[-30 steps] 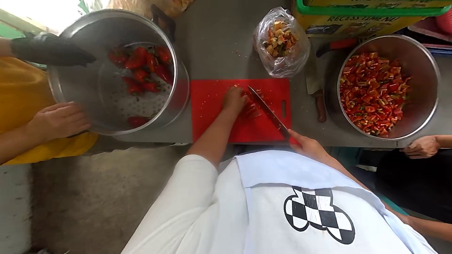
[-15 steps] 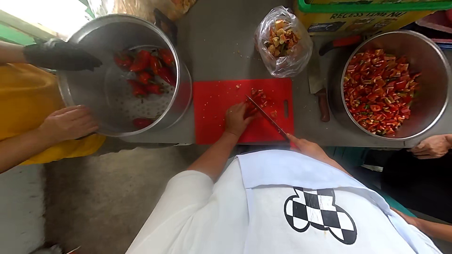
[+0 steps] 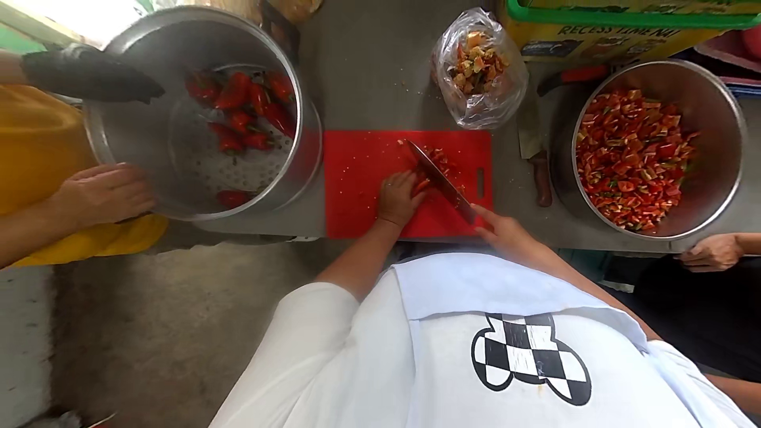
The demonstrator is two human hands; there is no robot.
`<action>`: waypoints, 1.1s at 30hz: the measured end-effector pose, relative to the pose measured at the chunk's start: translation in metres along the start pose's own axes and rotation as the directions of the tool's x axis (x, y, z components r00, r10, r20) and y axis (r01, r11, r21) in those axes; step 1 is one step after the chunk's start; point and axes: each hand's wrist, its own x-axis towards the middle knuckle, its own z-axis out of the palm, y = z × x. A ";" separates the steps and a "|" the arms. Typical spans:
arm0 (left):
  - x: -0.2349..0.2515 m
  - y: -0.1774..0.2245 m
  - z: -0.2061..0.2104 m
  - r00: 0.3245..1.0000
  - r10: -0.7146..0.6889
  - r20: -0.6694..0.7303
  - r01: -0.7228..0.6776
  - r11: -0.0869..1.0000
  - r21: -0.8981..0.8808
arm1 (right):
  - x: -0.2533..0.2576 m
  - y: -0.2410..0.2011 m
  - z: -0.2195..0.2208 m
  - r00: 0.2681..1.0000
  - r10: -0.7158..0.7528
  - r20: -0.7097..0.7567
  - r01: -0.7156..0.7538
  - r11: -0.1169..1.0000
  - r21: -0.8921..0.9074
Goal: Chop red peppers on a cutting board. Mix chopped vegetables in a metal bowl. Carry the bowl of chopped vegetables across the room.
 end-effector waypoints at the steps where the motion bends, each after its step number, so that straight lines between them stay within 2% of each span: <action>1: 0.000 0.000 0.000 1.000 -0.001 0.001 0.001 1.000 -0.003 | -0.006 0.000 -0.002 1.000 -0.016 -0.021 0.016 1.000 -0.019; 4: -0.003 -0.001 0.003 0.999 0.016 -0.038 -0.017 0.999 -0.027 | -0.022 0.003 0.005 0.997 -0.057 -0.049 0.052 0.992 -0.113; 11: -0.001 0.000 0.003 0.997 0.030 -0.067 -0.031 0.999 -0.013 | -0.023 -0.009 0.019 0.986 0.113 0.125 -0.085 0.973 -0.215; 15: 0.001 0.002 0.002 0.998 0.022 -0.053 -0.022 1.000 -0.001 | -0.005 -0.012 0.021 0.992 0.057 0.109 -0.032 0.975 -0.221; 18: -0.001 0.001 0.005 0.998 0.022 -0.055 -0.021 1.000 0.018 | 0.009 -0.015 0.017 0.995 0.050 0.090 -0.039 0.992 -0.122; 20: 0.000 0.001 0.002 1.000 0.005 -0.017 -0.004 1.000 0.003 | 0.013 0.001 0.015 0.996 0.051 0.078 -0.056 0.996 0.068; 22: 0.000 0.002 0.000 1.000 -0.010 0.007 0.011 1.000 -0.024 | 0.009 0.021 0.014 0.998 0.039 0.057 -0.046 0.990 0.134; 26: -0.008 0.000 -0.007 0.996 -0.078 0.037 0.084 0.982 -0.168 | -0.017 0.010 0.012 1.000 -0.028 -0.006 0.027 0.996 -0.090; 29: -0.020 -0.006 -0.015 0.993 -0.108 0.053 0.117 0.971 -0.208 | -0.022 0.002 0.017 0.999 0.005 0.036 0.001 0.983 -0.186; 33: -0.021 -0.007 -0.013 0.999 -0.030 0.023 0.033 0.988 -0.151 | -0.016 -0.006 0.024 0.989 0.103 0.108 -0.062 0.942 -0.331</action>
